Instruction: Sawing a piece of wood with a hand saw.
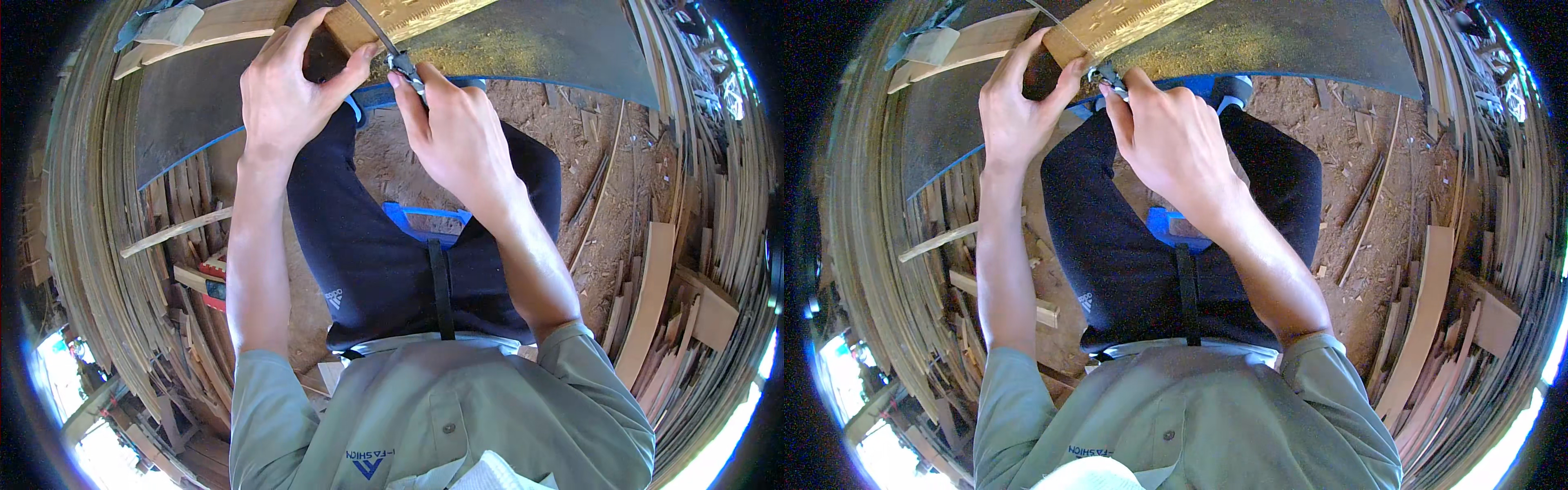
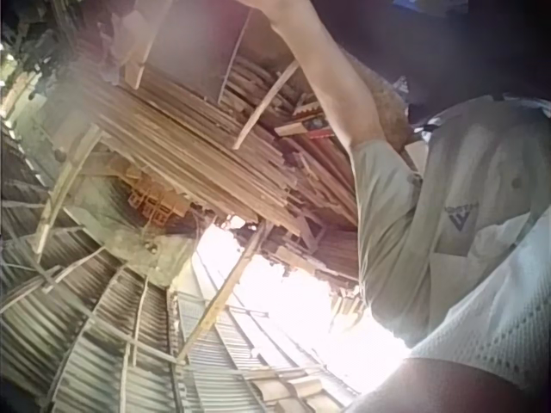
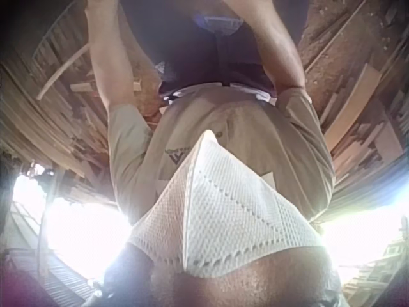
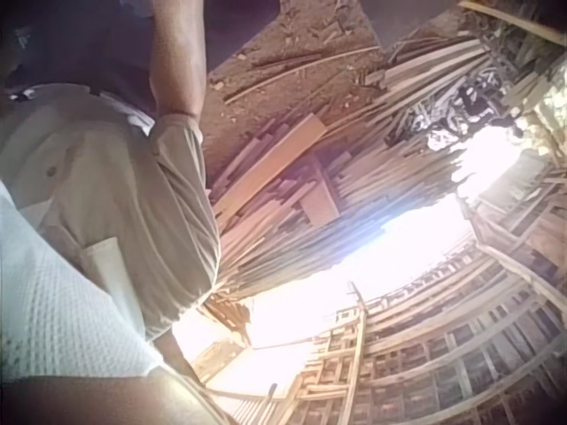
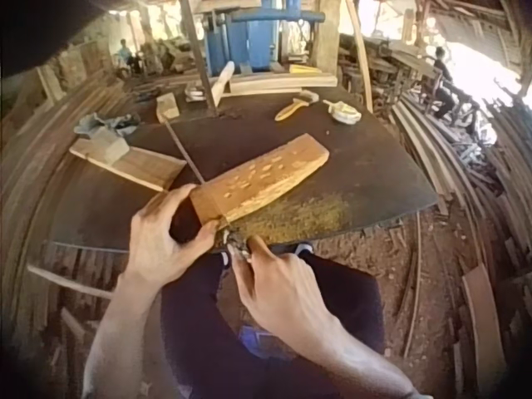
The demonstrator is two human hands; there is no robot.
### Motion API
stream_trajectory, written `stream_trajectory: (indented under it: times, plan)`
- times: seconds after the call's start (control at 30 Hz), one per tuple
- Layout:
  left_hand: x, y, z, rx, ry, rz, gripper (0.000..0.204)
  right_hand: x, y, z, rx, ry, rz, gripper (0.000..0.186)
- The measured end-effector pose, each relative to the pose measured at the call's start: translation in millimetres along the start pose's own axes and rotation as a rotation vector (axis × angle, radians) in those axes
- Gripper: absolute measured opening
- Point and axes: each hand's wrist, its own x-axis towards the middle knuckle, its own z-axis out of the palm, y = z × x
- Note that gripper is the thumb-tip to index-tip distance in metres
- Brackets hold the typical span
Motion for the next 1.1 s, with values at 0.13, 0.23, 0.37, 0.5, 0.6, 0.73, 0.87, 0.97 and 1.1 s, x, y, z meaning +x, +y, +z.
stream_trajectory:
  times: [0.13, 0.23, 0.37, 0.5, 0.6, 0.73, 0.87, 0.97, 1.1]
  plan:
    - [2, 3, 0, 0.028, 0.032, 0.022, 0.052, 1, -4, -1, -0.009, -0.021, 0.016, 0.037]
    - [1, 8, 1, 0.097, 0.061, 0.064, 0.051, -4, -3, -3, -0.047, -0.033, 0.037, 0.038]
    - [6, -5, 8, 0.159, 0.158, 0.161, 0.061, -27, 0, -3, -0.073, -0.066, 0.085, 0.039]
    - [4, 4, 4, 0.127, 0.112, 0.120, 0.062, -97, 27, -37, 0.010, -0.170, 0.197, 0.029]
    - [3, 3, 0, 0.132, 0.063, 0.019, 0.064, -144, 29, -74, 0.113, -0.196, 0.311, 0.019]
    - [0, 6, -4, 0.084, 0.056, 0.026, 0.065, -157, 34, -117, 0.054, -0.209, 0.416, 0.017]
    - [2, 7, -5, 0.032, 0.030, -0.023, 0.065, -120, 27, -99, 0.045, -0.117, 0.230, 0.017]
    - [5, 16, -12, -0.025, -0.062, -0.111, 0.066, -81, 18, -67, 0.076, -0.100, 0.123, 0.024]
    - [3, 10, -13, -0.111, -0.075, -0.138, 0.067, -31, 2, -25, 0.025, -0.042, 0.014, 0.036]
